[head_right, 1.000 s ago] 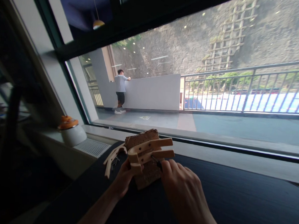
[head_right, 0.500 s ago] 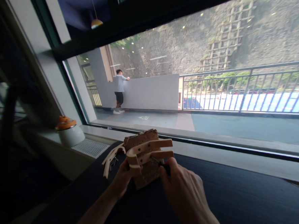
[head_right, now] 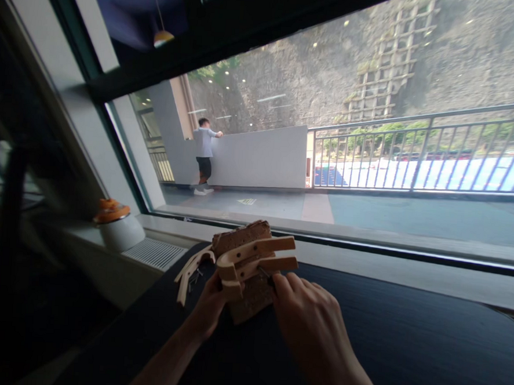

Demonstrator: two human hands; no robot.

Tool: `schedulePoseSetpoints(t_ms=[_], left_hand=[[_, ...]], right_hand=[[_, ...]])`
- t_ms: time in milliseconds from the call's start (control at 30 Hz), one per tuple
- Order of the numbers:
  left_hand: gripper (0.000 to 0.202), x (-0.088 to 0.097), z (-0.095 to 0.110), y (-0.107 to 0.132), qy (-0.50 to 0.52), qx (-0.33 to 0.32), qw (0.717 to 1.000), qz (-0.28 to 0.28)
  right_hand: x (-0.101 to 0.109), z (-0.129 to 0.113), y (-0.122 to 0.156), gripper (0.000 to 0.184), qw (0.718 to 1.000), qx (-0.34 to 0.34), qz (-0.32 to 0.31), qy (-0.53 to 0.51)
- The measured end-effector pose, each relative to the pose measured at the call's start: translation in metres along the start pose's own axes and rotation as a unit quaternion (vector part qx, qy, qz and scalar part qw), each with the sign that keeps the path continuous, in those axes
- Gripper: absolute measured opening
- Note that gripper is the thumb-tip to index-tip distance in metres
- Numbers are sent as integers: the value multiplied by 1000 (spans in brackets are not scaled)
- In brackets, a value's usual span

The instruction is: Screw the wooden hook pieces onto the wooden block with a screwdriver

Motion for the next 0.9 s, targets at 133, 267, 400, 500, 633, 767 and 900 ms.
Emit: schedulePoseSetpoints(t_ms=[133, 267, 400, 500, 633, 767, 900], left_hand=[[60, -1, 1, 1, 0, 1, 1000, -3], [58, -2, 1, 2, -9, -2, 1000, -10], [52, 0, -1, 0, -31, -11, 999, -12], [50, 2, -3, -1, -35, -10, 999, -12], [54, 0, -1, -1, -28, -8, 1000, -5], [57, -3, 2, 0, -14, -7, 1000, -3], [57, -3, 2, 1, -7, 4, 1000, 2]], right_hand=[[1, 1, 0, 12, 997, -51, -43, -24], [2, 2, -2, 13, 990, -102, -90, -38], [2, 6, -4, 17, 974, -177, -134, -44], [1, 8, -4, 19, 964, -210, -156, -41], [4, 4, -1, 15, 980, -154, -122, -23], [7, -5, 2, 28, 999, -14, -37, 27], [5, -6, 4, 31, 998, 51, 3, 47]])
Point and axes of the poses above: each hand's wrist, its own y-axis away from the middle knuckle, its own x-axis out of the back of the hand, z = x × y, the point moved 3 cm from there along -y, towards the middle knuckle, and after that the axes turned 11 degrees about -x, right-handed, at the moved point
